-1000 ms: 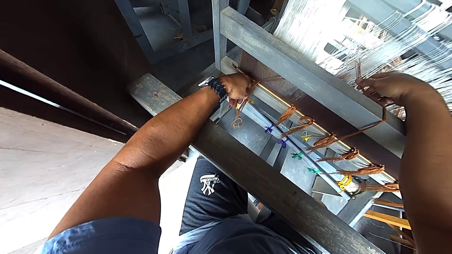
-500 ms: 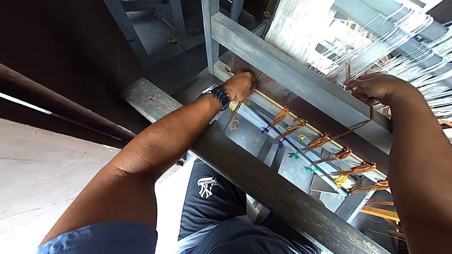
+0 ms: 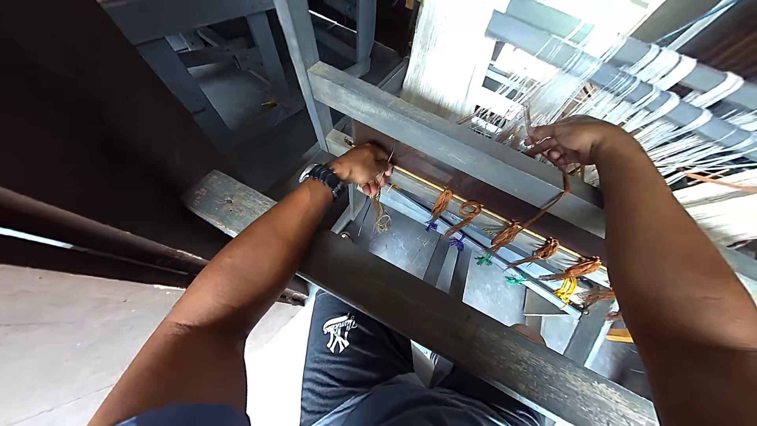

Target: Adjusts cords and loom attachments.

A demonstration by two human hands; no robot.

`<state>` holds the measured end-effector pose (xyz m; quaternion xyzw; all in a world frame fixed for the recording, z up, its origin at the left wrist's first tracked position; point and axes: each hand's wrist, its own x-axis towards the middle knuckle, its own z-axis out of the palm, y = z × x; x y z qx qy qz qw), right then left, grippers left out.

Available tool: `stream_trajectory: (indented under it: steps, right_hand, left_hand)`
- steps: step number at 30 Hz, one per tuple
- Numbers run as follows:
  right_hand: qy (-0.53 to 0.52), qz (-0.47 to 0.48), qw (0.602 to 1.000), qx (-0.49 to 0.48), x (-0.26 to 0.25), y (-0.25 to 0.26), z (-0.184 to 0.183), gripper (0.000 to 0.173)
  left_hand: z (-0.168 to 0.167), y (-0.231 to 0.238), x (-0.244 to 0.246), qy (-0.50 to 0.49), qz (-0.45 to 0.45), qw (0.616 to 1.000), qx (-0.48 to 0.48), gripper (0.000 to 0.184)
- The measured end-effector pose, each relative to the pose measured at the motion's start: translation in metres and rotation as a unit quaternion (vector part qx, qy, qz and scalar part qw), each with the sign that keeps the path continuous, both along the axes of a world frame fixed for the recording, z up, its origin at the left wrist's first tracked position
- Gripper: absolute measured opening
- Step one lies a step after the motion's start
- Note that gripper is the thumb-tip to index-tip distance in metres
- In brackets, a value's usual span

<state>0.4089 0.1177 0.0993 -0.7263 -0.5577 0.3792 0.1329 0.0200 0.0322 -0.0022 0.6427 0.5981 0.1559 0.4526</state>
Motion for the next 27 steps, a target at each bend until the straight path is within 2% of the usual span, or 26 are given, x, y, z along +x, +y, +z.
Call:
stream_trajectory:
  steps: [4, 6, 9, 15, 21, 27]
  right_hand:
    - [0.145, 0.019, 0.989, -0.019, 0.001, 0.000, 0.004, 0.034]
    - [0.226, 0.022, 0.973, -0.028, 0.002, -0.001, 0.007, 0.035]
    - [0.284, 0.007, 0.959, -0.020, 0.001, -0.003, 0.011, 0.033]
    - [0.277, 0.010, 0.961, -0.010, -0.001, -0.006, 0.013, 0.025]
    - [0.222, 0.025, 0.975, -0.007, 0.000, -0.005, 0.006, 0.019]
    - [0.201, 0.022, 0.979, -0.008, 0.001, -0.005, 0.003, 0.017]
  left_hand:
    - [0.003, -0.002, 0.005, 0.039, 0.006, 0.999, 0.007, 0.033]
    - [0.001, -0.004, 0.012, 0.100, 0.013, 0.993, 0.053, 0.035]
    - [0.000, -0.004, 0.020, 0.193, 0.013, 0.976, 0.104, 0.038]
    - [-0.001, -0.004, 0.026, 0.240, 0.024, 0.965, 0.104, 0.039]
    - [0.000, -0.004, 0.021, 0.171, 0.043, 0.983, 0.058, 0.036]
    - [-0.008, -0.006, 0.025, 0.207, 0.068, 0.971, 0.098, 0.035]
